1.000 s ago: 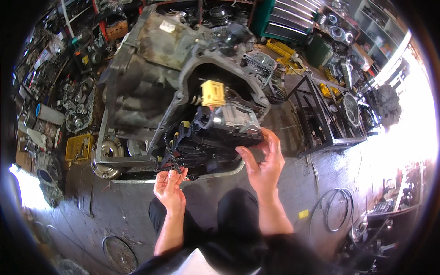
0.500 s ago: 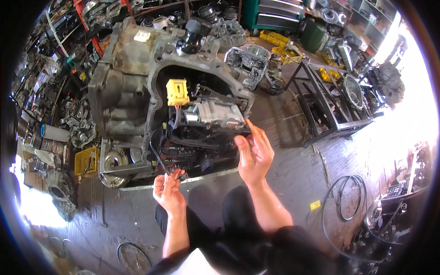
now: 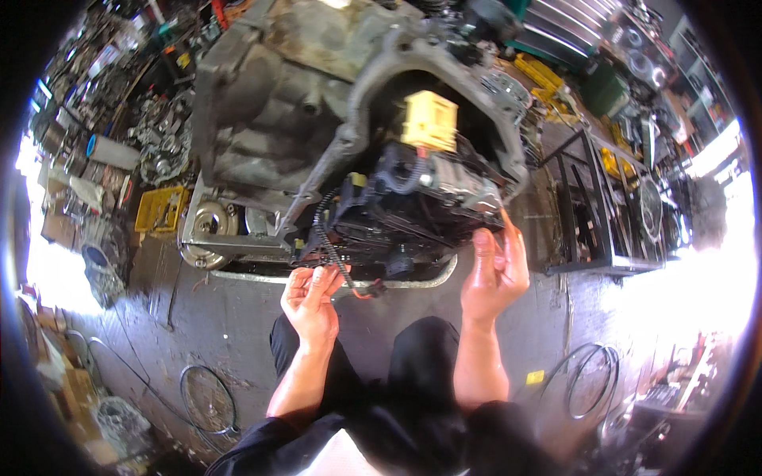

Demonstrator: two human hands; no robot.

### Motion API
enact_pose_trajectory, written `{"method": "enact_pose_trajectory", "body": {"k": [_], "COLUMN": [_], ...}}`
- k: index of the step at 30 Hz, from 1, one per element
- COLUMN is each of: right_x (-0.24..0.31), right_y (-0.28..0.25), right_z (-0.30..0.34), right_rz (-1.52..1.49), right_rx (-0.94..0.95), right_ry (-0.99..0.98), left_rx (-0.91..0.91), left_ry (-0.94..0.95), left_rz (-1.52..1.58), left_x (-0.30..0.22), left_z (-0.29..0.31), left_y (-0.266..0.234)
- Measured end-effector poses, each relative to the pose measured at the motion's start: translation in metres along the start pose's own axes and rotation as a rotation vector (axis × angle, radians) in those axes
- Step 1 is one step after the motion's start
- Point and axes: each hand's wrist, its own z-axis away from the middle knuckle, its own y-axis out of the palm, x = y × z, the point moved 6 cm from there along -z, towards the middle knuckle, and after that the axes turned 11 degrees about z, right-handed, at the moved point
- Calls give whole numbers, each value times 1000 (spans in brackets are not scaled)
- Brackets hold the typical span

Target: The person aligns and installs a valve body into a transmission case, then retrieves and cleans bolts before fastening the assembly. The person handles the valve body, transmission case, and bolts, using a screwdriver to tighten the bolts.

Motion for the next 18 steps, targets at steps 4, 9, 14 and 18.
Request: {"method": "enact_pose_trajectory", "body": {"k": [4,9,14,18], "right_x": [2,30,107,147], "right_y": [-1,-13,-3,29], "right_z": [-2,-25,-60,-90], "right_rz": [8,116,471,440], "right_rx": [11,131,440,744], "right_ry": [1,-27,-530,-729], "left_rx": [-9,-17,-30,-36], "left_ry": [1,-18,-22,-18], "left_rz": [-40,35,-1,15], "left_x": [0,1,1,1], "left_z": [-1,4,2,1], "left_y": [-1,0,-1,0]}}
